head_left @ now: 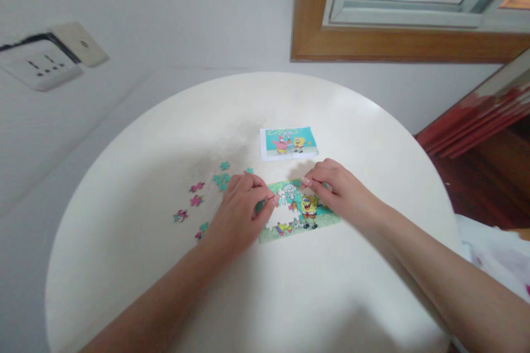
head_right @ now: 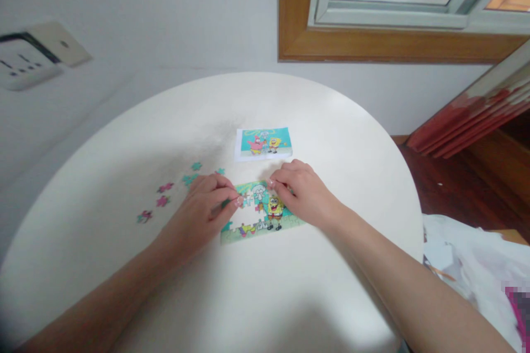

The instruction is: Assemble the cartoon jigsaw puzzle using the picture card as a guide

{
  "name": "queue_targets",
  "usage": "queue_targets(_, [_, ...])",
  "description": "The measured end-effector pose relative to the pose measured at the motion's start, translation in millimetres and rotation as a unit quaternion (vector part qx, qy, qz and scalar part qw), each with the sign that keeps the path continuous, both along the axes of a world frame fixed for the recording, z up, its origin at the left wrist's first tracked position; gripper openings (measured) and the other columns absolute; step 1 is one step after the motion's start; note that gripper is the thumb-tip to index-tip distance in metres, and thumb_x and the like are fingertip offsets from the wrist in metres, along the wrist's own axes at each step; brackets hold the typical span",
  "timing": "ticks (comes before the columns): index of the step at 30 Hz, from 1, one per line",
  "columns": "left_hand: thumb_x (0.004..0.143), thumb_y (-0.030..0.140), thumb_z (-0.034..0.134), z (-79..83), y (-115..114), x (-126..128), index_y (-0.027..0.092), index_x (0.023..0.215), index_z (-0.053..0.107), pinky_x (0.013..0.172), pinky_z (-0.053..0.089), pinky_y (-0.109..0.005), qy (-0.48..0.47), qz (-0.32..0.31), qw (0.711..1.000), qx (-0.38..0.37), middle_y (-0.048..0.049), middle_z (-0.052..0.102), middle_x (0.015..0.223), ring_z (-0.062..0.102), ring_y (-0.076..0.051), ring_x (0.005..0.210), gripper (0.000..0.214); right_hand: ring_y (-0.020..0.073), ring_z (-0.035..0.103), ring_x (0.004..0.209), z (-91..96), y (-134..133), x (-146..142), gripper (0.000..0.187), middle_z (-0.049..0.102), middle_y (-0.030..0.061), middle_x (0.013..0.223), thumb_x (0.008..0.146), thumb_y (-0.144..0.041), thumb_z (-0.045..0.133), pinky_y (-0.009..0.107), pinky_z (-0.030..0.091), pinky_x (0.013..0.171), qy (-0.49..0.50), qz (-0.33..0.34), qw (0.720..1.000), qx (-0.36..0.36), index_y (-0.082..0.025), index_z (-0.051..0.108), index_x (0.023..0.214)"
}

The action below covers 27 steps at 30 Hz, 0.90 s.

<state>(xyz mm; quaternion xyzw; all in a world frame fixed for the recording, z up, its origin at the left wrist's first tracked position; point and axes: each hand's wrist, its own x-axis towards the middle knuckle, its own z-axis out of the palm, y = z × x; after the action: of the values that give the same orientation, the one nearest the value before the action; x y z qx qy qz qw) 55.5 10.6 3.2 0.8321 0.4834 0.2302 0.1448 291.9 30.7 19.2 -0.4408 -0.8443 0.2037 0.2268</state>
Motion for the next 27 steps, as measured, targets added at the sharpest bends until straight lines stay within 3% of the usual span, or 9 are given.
queue_targets(22, [0.092, 0.026, 0.051, 3.3, -2.3, 0.7, 0.02, 0.083, 0.068, 0.091, 0.042, -0.042, 0.017, -0.001, 1.0, 0.003, -0.0063, 0.057, 0.098, 0.049, -0.024, 0.098, 0.02, 0.0202, 0.054, 0.083, 1.1, -0.9, 0.7, 0.022, 0.065, 0.0063, 0.08, 0.095, -0.02, 0.047, 0.034, 0.04, 0.081, -0.005, 0.002, 1.0, 0.004, -0.018, 0.068, 0.089])
queue_targets(27, [0.092, 0.024, 0.049, 4.4, -1.1, -0.2, 0.019, 0.079, 0.064, 0.09, 0.041, -0.043, 0.015, 0.022, 1.0, 0.007, -0.0058, 0.058, 0.096, 0.049, -0.024, 0.096, 0.021, 0.0202, 0.055, 0.081, 1.3, -0.2, 2.3, 0.023, 0.065, 0.006, 0.078, 0.094, -0.019, 0.046, 0.034, 0.04, 0.08, -0.005, -0.038, 0.999, 0.008, -0.018, 0.066, 0.083])
